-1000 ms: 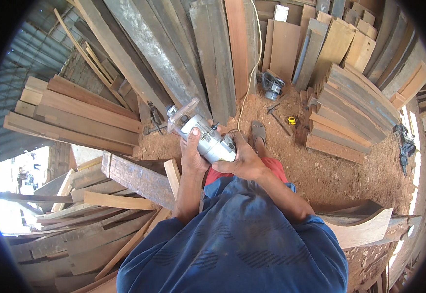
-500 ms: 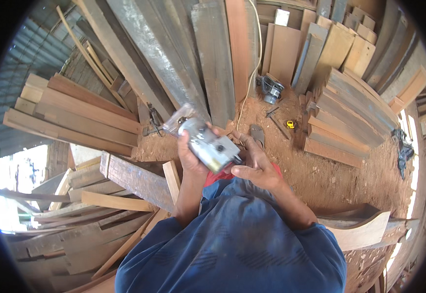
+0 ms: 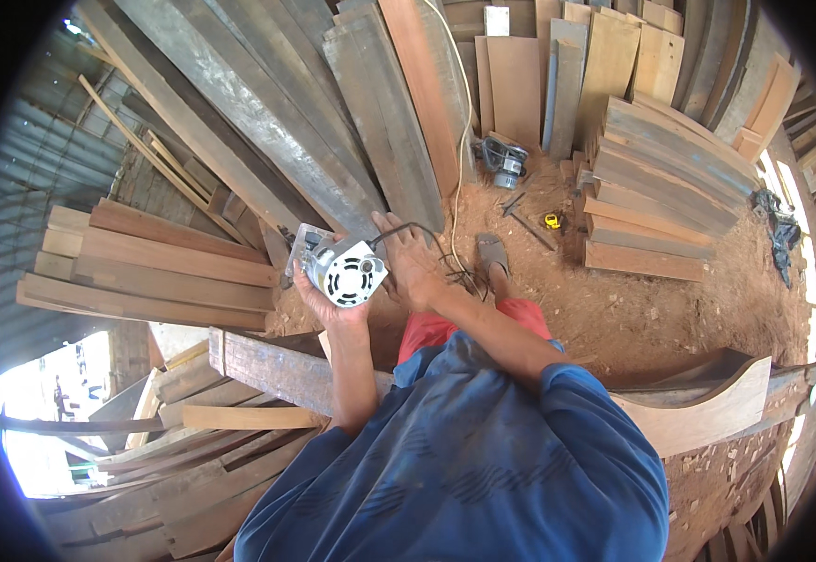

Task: The person handles a power router with their hands, turning it over to check the base and bits, and then reaches for a hand saw and other tools on the ground.

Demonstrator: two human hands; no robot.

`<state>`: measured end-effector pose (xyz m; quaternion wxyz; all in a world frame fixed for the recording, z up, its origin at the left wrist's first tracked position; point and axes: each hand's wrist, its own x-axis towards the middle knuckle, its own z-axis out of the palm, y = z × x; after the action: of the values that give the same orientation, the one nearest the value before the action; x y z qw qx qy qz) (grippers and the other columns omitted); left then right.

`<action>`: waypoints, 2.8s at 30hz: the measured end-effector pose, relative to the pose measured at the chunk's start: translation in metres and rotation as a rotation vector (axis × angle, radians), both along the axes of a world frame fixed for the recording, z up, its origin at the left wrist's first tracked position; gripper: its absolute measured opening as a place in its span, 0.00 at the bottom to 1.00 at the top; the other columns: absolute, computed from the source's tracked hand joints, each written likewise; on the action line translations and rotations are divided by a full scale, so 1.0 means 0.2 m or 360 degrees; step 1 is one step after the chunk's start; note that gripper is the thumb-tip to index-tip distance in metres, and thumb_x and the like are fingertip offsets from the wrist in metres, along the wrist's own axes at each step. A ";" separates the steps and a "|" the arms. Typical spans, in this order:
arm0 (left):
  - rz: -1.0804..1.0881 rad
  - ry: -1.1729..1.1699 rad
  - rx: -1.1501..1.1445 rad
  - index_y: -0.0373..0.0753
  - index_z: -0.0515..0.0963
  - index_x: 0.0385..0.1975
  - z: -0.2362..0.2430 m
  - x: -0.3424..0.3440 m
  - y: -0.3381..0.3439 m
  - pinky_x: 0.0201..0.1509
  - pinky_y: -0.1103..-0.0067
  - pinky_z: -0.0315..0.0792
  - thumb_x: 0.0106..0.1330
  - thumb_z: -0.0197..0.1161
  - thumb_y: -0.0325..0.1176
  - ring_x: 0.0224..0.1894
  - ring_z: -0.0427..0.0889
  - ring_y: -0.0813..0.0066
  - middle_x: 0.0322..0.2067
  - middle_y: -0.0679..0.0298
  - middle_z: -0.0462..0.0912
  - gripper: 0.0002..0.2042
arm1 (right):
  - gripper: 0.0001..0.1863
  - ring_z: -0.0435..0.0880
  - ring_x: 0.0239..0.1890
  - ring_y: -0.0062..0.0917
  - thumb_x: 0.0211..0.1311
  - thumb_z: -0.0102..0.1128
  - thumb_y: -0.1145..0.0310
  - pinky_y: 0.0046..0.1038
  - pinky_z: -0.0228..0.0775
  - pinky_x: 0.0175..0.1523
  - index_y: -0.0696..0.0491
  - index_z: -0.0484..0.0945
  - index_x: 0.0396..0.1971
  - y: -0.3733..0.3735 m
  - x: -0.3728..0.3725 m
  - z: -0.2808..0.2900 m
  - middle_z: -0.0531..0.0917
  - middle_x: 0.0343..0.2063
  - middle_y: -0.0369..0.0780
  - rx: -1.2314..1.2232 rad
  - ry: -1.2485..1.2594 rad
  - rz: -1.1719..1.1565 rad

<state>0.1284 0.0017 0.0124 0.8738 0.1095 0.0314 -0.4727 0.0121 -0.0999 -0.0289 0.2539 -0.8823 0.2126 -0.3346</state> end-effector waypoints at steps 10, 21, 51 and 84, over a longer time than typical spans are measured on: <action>0.0349 -0.0447 0.0396 0.37 0.74 0.53 -0.03 -0.08 0.00 0.54 0.54 0.79 0.66 0.64 0.57 0.49 0.83 0.57 0.42 0.55 0.83 0.28 | 0.47 0.83 0.52 0.52 0.55 0.73 0.51 0.45 0.75 0.55 0.62 0.62 0.67 0.00 -0.35 0.45 0.82 0.49 0.59 0.0951 -0.0004 0.0473; 0.0350 -0.0867 0.0529 0.35 0.71 0.56 0.01 -0.22 0.06 0.50 0.63 0.84 0.64 0.70 0.45 0.47 0.86 0.58 0.47 0.55 0.81 0.27 | 0.50 0.85 0.48 0.51 0.41 0.81 0.52 0.41 0.77 0.54 0.68 0.67 0.59 0.09 -0.33 0.33 0.83 0.44 0.59 0.0877 0.0399 0.0353; 0.0196 -0.1101 0.0450 0.32 0.70 0.59 0.09 -0.36 0.07 0.53 0.64 0.83 0.59 0.74 0.30 0.48 0.87 0.62 0.48 0.53 0.83 0.29 | 0.51 0.71 0.60 0.38 0.40 0.85 0.61 0.37 0.62 0.67 0.67 0.65 0.62 0.14 -0.46 0.12 0.72 0.52 0.49 0.1764 -0.0307 0.0691; -0.0064 -0.0039 -0.0003 0.41 0.83 0.47 -0.05 -0.03 0.02 0.58 0.51 0.77 0.57 0.70 0.59 0.50 0.84 0.56 0.46 0.56 0.87 0.28 | 0.44 0.62 0.70 0.51 0.51 0.62 0.77 0.45 0.59 0.70 0.66 0.54 0.69 0.05 -0.04 -0.16 0.64 0.67 0.58 0.0300 0.0133 0.0440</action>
<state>0.1218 0.0048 0.0020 0.8646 0.1151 0.0181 -0.4888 0.0045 -0.0904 -0.0606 0.3700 -0.8886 0.1299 -0.2379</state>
